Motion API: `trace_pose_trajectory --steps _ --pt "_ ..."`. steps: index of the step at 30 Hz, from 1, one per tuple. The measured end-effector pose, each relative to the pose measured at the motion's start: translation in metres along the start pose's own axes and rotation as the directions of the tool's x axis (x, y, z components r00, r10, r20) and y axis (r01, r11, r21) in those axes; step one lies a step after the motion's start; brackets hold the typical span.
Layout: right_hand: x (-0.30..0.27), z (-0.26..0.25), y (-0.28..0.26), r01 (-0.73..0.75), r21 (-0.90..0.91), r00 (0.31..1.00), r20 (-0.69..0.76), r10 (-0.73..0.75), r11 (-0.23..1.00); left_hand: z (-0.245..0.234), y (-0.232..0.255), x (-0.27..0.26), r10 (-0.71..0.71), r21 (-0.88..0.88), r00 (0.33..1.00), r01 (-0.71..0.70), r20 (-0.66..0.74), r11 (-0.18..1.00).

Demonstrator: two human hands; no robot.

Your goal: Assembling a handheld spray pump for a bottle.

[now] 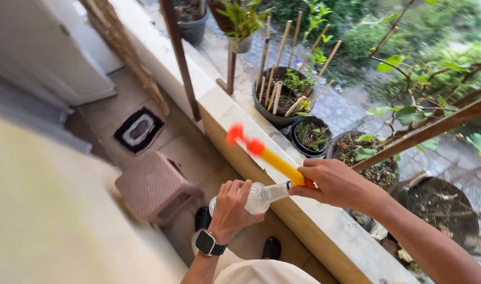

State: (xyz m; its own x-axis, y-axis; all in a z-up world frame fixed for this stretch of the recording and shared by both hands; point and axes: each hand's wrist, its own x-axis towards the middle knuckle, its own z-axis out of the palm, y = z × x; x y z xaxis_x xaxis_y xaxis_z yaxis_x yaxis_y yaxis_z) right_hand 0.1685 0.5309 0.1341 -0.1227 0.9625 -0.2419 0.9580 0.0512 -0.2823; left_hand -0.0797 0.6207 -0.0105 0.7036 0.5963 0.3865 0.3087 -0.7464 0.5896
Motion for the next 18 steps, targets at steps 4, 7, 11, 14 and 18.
trace_pose_trajectory --steps 4,7,11,14,18 --pt "0.037 -0.001 -0.035 -0.290 0.296 0.953 0.000 0.303 0.910 -0.019 -0.054 0.032 0.112 -0.045 0.992 -0.109 0.063 0.993" --pt "0.061 0.006 -0.053 -0.439 0.418 0.849 -0.098 0.520 0.795 -0.031 -0.096 0.058 0.211 -0.092 0.971 -0.201 0.112 0.975" --pt "0.082 0.005 -0.087 -0.496 0.460 0.782 -0.133 0.609 0.737 -0.042 -0.136 0.078 0.304 -0.176 0.934 -0.273 0.187 0.946" --pt "0.079 0.000 -0.098 -0.373 0.491 0.844 -0.173 0.508 0.787 -0.041 -0.155 0.083 0.362 -0.249 0.904 -0.305 0.227 0.919" --pt "0.071 0.000 -0.115 -0.238 0.598 0.906 -0.148 0.397 0.765 -0.042 -0.164 0.084 0.389 -0.338 0.862 -0.278 0.325 0.899"
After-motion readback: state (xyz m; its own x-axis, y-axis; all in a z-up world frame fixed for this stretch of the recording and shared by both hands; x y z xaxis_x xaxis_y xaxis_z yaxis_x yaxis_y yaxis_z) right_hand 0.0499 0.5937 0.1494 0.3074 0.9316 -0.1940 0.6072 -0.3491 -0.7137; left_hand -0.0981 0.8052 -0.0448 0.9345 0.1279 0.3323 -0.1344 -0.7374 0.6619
